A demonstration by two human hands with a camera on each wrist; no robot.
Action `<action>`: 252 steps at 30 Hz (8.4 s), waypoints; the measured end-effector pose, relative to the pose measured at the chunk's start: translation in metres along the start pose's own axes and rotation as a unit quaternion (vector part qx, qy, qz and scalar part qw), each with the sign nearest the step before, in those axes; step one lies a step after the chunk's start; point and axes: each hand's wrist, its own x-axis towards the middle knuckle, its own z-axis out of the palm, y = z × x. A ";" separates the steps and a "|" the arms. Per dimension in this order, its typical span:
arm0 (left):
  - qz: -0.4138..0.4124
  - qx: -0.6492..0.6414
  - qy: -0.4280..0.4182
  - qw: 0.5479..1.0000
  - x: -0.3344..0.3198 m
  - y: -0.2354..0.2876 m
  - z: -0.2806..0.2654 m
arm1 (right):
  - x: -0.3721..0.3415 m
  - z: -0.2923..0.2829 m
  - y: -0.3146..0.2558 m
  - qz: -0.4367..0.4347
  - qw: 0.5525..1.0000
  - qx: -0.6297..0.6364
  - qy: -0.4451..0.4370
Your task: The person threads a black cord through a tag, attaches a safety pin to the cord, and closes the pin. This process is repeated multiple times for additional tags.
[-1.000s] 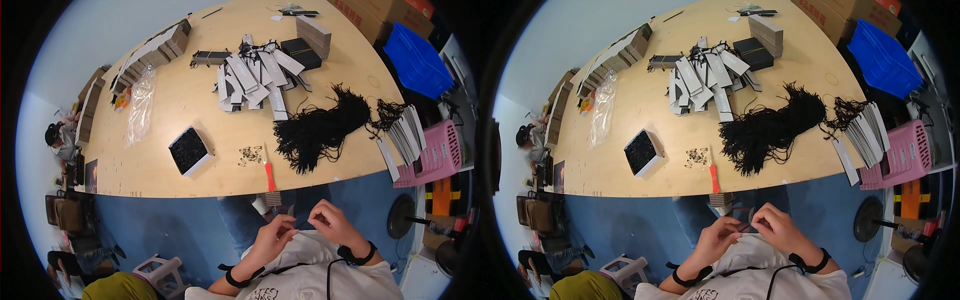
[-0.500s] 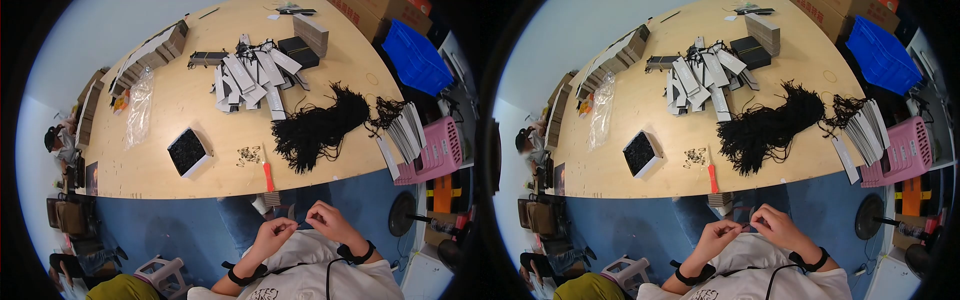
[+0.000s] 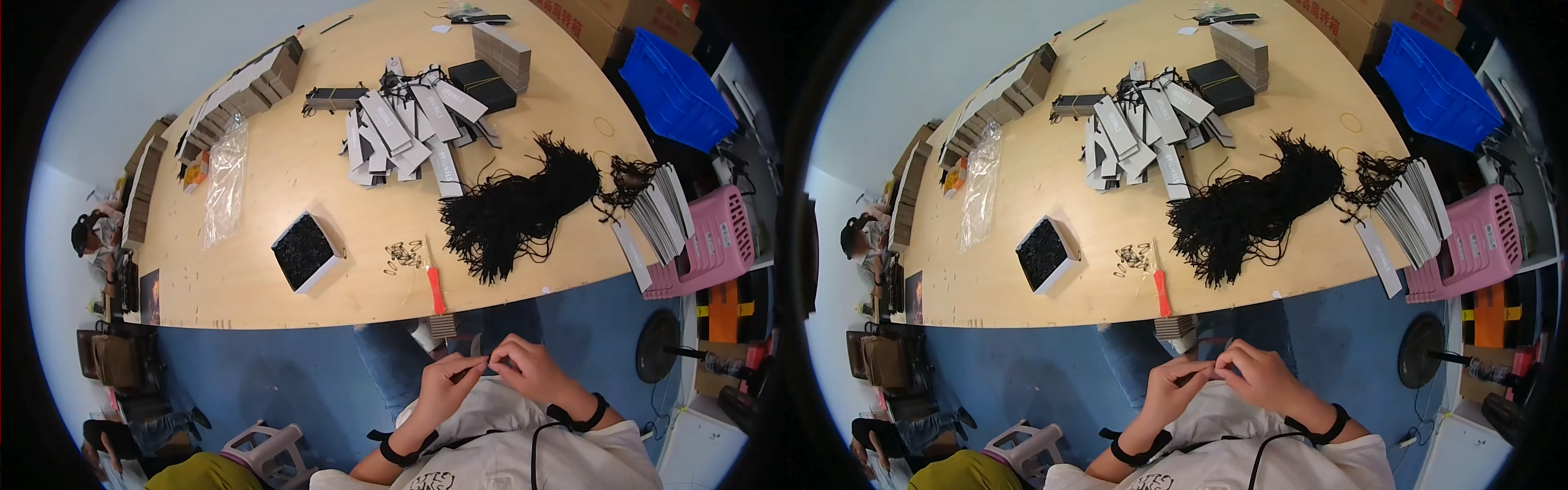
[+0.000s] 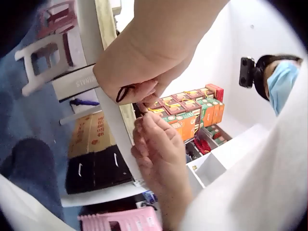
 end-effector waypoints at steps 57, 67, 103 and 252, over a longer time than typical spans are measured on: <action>0.028 0.044 0.031 0.998 -0.002 0.018 0.013 | 0.001 -0.005 -0.014 -0.092 0.985 -0.133 0.052; 0.106 0.112 0.019 0.988 0.001 0.027 0.005 | 0.006 -0.024 -0.016 0.155 0.956 0.205 -0.142; 0.027 0.018 -0.027 0.999 -0.001 0.038 -0.001 | 0.008 -0.019 -0.007 -0.166 0.982 -0.092 0.012; 0.020 0.086 0.133 0.987 0.001 0.003 -0.037 | 0.001 -0.049 0.021 0.073 0.992 0.082 0.061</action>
